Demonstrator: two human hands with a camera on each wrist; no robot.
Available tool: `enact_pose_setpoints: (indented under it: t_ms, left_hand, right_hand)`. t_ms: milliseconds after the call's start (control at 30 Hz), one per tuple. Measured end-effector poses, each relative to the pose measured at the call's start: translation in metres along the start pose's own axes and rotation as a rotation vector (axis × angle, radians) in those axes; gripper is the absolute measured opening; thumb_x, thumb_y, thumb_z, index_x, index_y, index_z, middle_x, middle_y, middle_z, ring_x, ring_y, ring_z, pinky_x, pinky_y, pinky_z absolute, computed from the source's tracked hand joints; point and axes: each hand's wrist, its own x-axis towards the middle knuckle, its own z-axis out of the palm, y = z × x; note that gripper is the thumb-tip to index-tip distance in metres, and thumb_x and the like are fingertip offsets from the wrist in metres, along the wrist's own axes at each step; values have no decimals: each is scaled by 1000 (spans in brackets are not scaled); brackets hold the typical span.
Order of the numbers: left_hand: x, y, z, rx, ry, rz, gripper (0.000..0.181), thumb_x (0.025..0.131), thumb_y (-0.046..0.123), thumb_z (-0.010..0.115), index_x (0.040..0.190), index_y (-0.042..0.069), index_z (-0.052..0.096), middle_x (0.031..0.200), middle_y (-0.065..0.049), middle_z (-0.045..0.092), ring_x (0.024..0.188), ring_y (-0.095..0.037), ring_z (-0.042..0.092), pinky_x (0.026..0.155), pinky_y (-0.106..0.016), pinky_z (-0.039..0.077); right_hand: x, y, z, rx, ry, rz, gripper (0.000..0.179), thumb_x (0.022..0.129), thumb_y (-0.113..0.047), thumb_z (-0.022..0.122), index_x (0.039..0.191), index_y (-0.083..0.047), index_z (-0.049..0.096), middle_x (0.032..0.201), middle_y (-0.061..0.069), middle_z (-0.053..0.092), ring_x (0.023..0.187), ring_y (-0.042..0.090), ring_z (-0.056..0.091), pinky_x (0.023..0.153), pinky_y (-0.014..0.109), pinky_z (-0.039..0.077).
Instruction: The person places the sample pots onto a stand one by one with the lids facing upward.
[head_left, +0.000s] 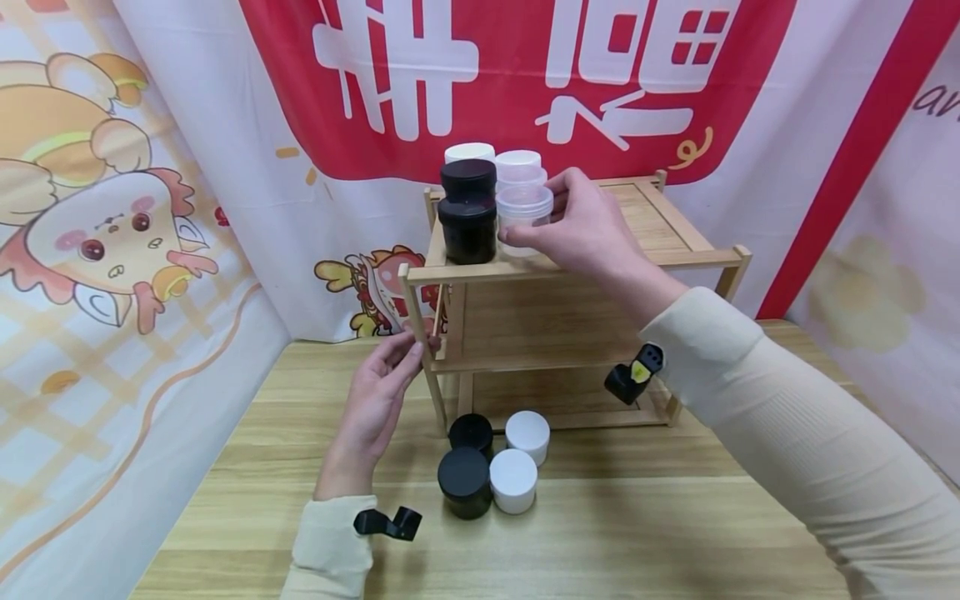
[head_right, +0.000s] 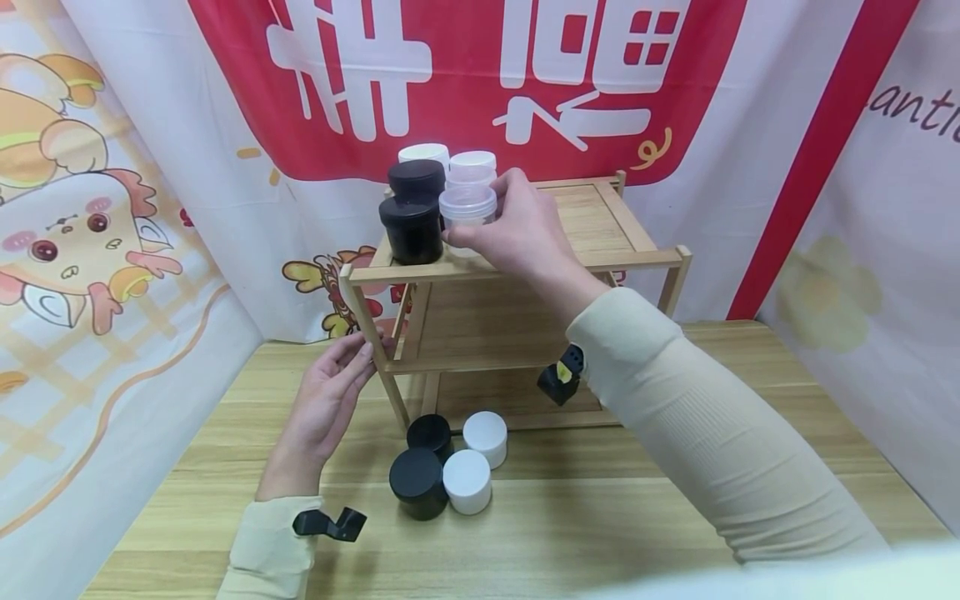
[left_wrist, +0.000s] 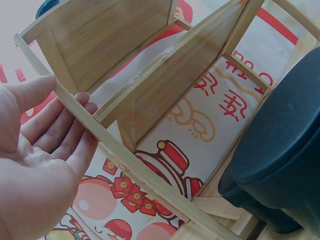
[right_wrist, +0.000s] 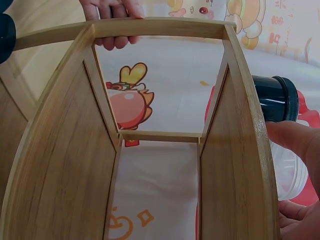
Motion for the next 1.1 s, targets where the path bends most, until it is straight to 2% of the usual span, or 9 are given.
enact_pose_setpoints:
  t_ms: [333,733,967,1100]
  left_hand:
    - [0,0,-1,7,5,-10,45,112,15,58,152,-3,48,144,-6,58,137,-17,55,121,-25,45]
    - [-2,-1,-1,1,10,-29,45,112,15,57,153,-2,47,145,-6,55,137,-17,52,120,-23,46]
    - [-2,0,1,5,15,-30,44,112,16,58,151,-1,49,144,-6,56,136,-17,53,120,-24,46]
    - [-1,0,0,9,12,-23,44,112,17,59,151,-1,50,144,-6,57,137,-17,54,120,-24,46]
  right_hand:
    - [-6,1,-4,10,18,-46,83,84,-42,92,145,-14,44,143,8,61,124,25,62,103,43,60]
    - [-21,6,-18,36,29,-54,89,84,-47,92,152,-12,45,147,10,60,132,28,59,111,48,57]
    - [-44,25,-37,98,123,-67,88,84,-52,90,152,-16,47,149,6,60,135,26,61,117,50,54]
    - [-56,39,-42,183,179,-131,78,87,-44,90,149,-19,50,146,4,62,133,24,64,117,44,54]
